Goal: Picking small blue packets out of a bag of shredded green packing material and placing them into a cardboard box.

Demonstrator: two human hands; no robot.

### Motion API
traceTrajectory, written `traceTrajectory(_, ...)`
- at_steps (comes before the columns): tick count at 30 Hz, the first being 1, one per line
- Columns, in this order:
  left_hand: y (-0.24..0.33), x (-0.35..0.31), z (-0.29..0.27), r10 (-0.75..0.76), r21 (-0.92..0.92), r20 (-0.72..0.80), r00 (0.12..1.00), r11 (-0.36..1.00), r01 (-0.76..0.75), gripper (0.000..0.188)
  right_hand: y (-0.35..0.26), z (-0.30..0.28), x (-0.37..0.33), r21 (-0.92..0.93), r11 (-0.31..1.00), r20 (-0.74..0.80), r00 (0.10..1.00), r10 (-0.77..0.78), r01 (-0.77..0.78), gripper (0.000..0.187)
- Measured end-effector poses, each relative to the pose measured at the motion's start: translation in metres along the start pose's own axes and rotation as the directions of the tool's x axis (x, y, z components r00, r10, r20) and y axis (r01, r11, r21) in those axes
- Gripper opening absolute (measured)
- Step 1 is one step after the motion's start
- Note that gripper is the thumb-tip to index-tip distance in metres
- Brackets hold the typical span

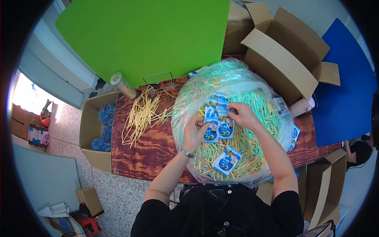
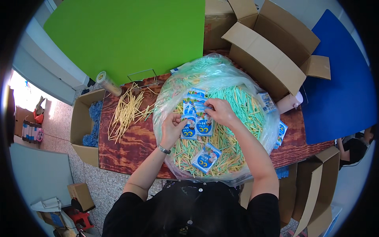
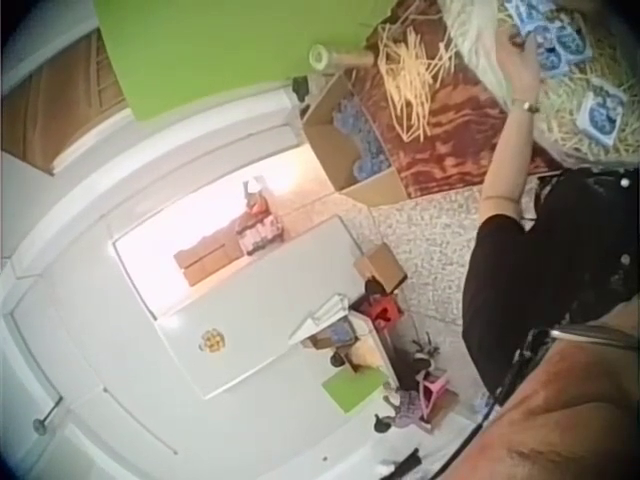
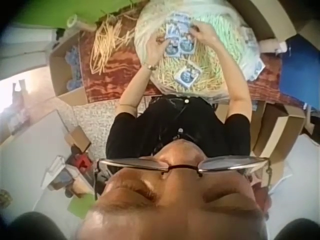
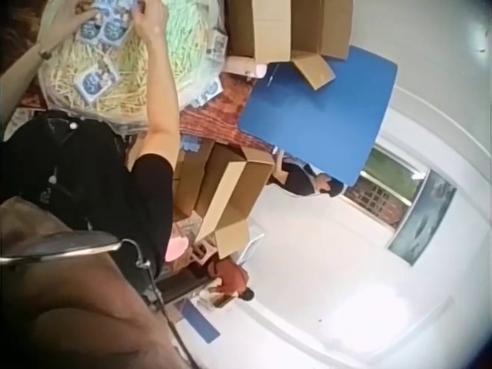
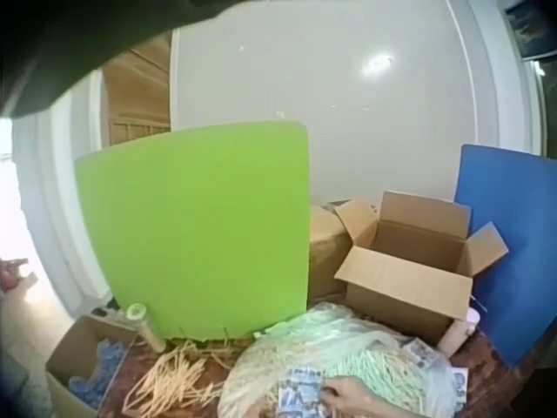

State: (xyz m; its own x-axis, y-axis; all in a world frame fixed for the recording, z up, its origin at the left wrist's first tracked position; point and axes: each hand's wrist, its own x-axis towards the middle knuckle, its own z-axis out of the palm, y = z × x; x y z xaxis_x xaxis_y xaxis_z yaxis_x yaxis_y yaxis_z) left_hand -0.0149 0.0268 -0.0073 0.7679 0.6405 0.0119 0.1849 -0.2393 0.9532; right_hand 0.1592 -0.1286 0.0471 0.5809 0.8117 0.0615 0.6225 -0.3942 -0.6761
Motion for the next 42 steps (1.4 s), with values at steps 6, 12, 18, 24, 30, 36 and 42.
traceTrajectory(6,0.013,-0.008,-0.008,0.049,-0.286,0.075,0.996,0.958,-0.026,0.017,-0.015,0.006,0.016,0.125,0.991,-0.04,0.998,0.048,-0.043,0.023)
traceTrajectory(12,0.025,0.017,0.014,0.276,0.128,-0.06,0.959,0.955,-0.267,0.02,-0.008,0.017,0.034,-0.237,0.97,-0.16,0.987,0.017,-0.055,0.018)
traceTrajectory(18,0.009,0.021,0.027,0.391,0.212,-0.121,0.912,0.908,-0.361,0.024,-0.003,0.011,0.043,-0.212,0.977,-0.104,0.994,-0.025,0.002,0.018)
traceTrajectory(24,0.005,0.009,0.022,0.469,0.17,-0.105,0.877,0.877,-0.449,0.024,-0.014,0.005,0.021,-0.193,0.928,-0.18,0.919,-0.352,0.318,0.015)
traceTrajectory(30,-0.008,-0.015,0.018,0.506,-0.013,-0.099,0.857,0.86,-0.51,0.037,-0.032,0.014,-0.02,0.04,0.894,-0.307,0.857,-0.413,0.445,0.019)
traceTrajectory(36,0.015,-0.024,0.02,0.392,-0.204,-0.049,0.919,0.897,-0.393,0.069,-0.027,0.026,-0.045,0.501,0.853,-0.203,0.978,-0.044,0.143,0.028)
traceTrajectory(42,-0.007,-0.022,0.034,0.467,-0.072,0.078,0.881,0.884,-0.462,0.089,-0.032,0.049,-0.067,0.682,0.717,-0.131,0.989,-0.075,0.145,0.087)
